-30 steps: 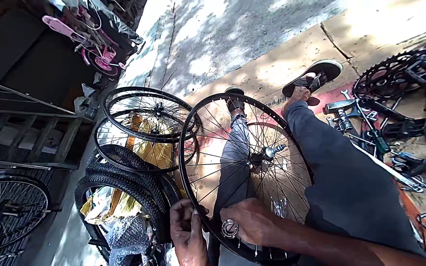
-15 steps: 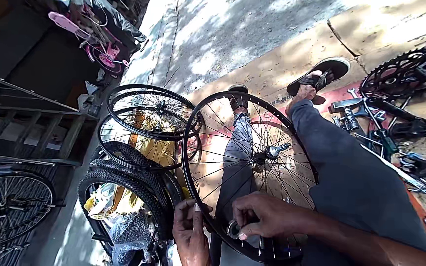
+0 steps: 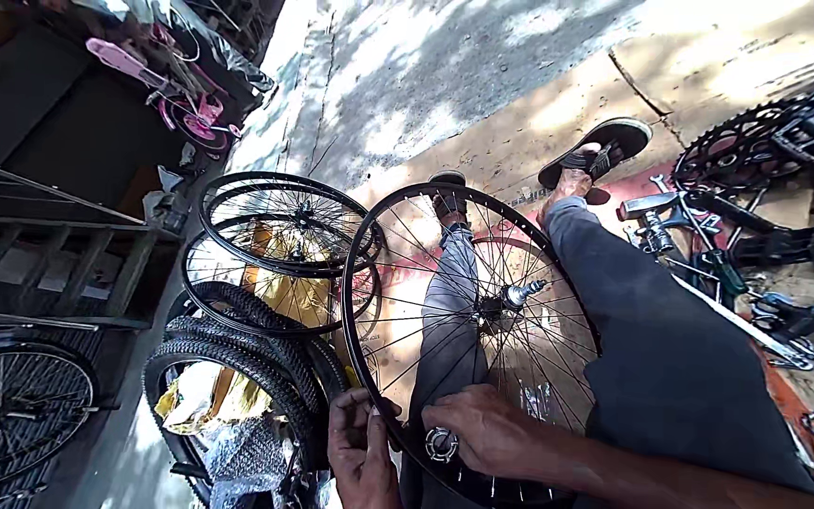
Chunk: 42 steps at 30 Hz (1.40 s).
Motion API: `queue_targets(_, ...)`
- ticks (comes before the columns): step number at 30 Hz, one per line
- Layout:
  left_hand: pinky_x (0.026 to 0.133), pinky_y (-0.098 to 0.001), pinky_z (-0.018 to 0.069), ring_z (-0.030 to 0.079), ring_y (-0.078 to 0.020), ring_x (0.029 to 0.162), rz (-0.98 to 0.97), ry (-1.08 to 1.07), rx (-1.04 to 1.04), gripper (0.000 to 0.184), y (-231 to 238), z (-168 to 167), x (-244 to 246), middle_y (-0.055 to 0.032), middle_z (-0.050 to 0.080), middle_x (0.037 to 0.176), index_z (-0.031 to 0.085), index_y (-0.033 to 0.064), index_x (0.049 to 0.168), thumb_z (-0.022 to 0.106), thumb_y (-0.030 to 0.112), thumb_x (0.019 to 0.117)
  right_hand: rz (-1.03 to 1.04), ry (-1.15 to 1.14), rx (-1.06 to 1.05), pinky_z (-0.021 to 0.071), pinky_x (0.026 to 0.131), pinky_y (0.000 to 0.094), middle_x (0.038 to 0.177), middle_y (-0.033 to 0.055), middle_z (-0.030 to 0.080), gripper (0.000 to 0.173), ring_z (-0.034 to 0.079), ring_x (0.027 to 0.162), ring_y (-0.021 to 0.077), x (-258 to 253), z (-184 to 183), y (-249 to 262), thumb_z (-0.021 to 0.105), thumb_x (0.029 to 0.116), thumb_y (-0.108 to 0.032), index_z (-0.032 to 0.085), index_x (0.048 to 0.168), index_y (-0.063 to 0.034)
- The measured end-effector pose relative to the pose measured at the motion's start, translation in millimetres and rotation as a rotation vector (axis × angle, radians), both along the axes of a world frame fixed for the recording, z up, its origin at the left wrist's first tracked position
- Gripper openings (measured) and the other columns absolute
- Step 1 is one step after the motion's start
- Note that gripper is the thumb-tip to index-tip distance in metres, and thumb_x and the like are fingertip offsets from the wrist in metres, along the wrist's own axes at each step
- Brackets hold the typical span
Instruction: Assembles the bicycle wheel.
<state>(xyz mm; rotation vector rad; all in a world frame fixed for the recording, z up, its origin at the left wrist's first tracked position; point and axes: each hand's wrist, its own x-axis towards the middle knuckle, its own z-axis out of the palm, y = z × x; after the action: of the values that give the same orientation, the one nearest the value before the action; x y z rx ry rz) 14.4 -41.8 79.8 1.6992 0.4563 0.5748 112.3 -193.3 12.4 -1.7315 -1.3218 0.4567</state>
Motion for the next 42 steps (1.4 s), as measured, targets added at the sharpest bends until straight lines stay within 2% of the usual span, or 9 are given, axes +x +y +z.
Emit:
queue_targets(5,0.058,-0.0323,0.06,0.069,-0.0214,0.069,0.055,0.04,0.01,0.02,0,1,-2,-0.0137,0.067,0.083,0.051,-0.0021,0.121,0.043,0.003,0.1037,0.189,0.372,0.092,0.0519,0.079,0.0339,0.1,0.0053,0.064,0.027,0.061,0.087,0.0151,26,-1,-17,0.079,0.0903,-0.031,0.068,0.099,-0.0075)
queue_targets(10,0.057,-0.0302,0.0579,0.068,-0.02,0.069,0.01,0.02,0.012,0.023,-2,1,1,-0.0125,0.066,0.084,0.047,-0.0019,0.121,0.041,-0.002,0.0992,-0.079,-0.056,0.013,0.0543,0.067,0.0499,0.085,0.0105,0.068,0.019,0.069,0.077,0.0292,-6,-3,3,0.066,0.088,-0.008,0.065,0.107,-0.0101)
queue_targets(15,0.056,-0.0318,0.0593,0.069,-0.0213,0.068,0.067,0.035,-0.008,0.019,-2,1,-1,-0.0138,0.067,0.083,0.051,-0.0014,0.12,0.041,0.004,0.1053,0.385,0.175,0.032,0.0478,0.089,0.0473,0.105,0.0084,0.062,0.037,0.061,0.098,0.0244,34,5,-22,0.061,0.1013,-0.041,0.062,0.121,-0.0095)
queue_targets(18,0.057,-0.0306,0.0581,0.068,-0.0212,0.07,0.048,0.022,0.013,0.017,-1,0,-2,-0.0145,0.067,0.085,0.052,-0.0016,0.117,0.043,0.0,0.1029,0.191,0.213,0.054,0.052,0.077,0.0389,0.098,0.0057,0.061,0.022,0.061,0.086,0.0186,23,3,-16,0.07,0.0968,-0.031,0.066,0.101,-0.0095)
queue_targets(24,0.055,-0.03,0.0576,0.067,-0.0198,0.067,0.066,0.034,-0.013,0.021,-5,3,0,-0.0126,0.064,0.081,0.049,-0.0013,0.123,0.041,0.004,0.1046,-0.011,-0.09,-0.017,0.0513,0.062,0.0494,0.076,0.0082,0.065,0.013,0.066,0.07,0.0281,-2,1,0,0.063,0.0934,-0.016,0.065,0.105,-0.0133)
queue_targets(29,0.061,-0.0328,0.0606,0.069,-0.0211,0.073,0.03,0.016,0.014,0.021,-1,0,-4,-0.0126,0.067,0.086,0.051,-0.0011,0.12,0.043,0.0,0.1012,0.401,0.196,0.067,0.0485,0.088,0.0439,0.101,0.0073,0.062,0.035,0.061,0.095,0.0215,37,3,-20,0.056,0.1037,-0.04,0.063,0.117,-0.0086)
queue_targets(33,0.056,-0.0302,0.058,0.067,-0.0201,0.068,0.08,0.053,-0.007,0.025,-5,2,-1,-0.0138,0.066,0.085,0.051,-0.0018,0.125,0.039,0.006,0.1048,0.083,0.192,0.038,0.0521,0.073,0.0401,0.095,0.0074,0.062,0.023,0.061,0.081,0.0207,16,6,-8,0.077,0.0904,-0.022,0.064,0.103,-0.0081)
queue_targets(36,0.051,-0.029,0.0569,0.067,-0.02,0.064,0.064,0.035,0.009,0.023,-5,3,1,-0.0137,0.066,0.08,0.051,-0.0028,0.124,0.04,0.004,0.1049,-0.133,-0.152,0.085,0.053,0.06,0.0445,0.082,0.0084,0.065,0.021,0.067,0.07,0.0265,-10,-7,4,0.065,0.0887,-0.009,0.065,0.109,-0.0117)
queue_targets(42,0.058,-0.0293,0.0577,0.068,-0.0199,0.071,0.022,0.036,0.013,0.027,-2,2,-3,-0.0143,0.067,0.085,0.049,-0.0041,0.127,0.042,0.002,0.1017,0.385,0.214,-0.175,0.0524,0.08,0.0482,0.088,0.0092,0.068,0.04,0.065,0.078,0.0231,41,23,-9,0.067,0.0994,-0.036,0.061,0.126,-0.0066)
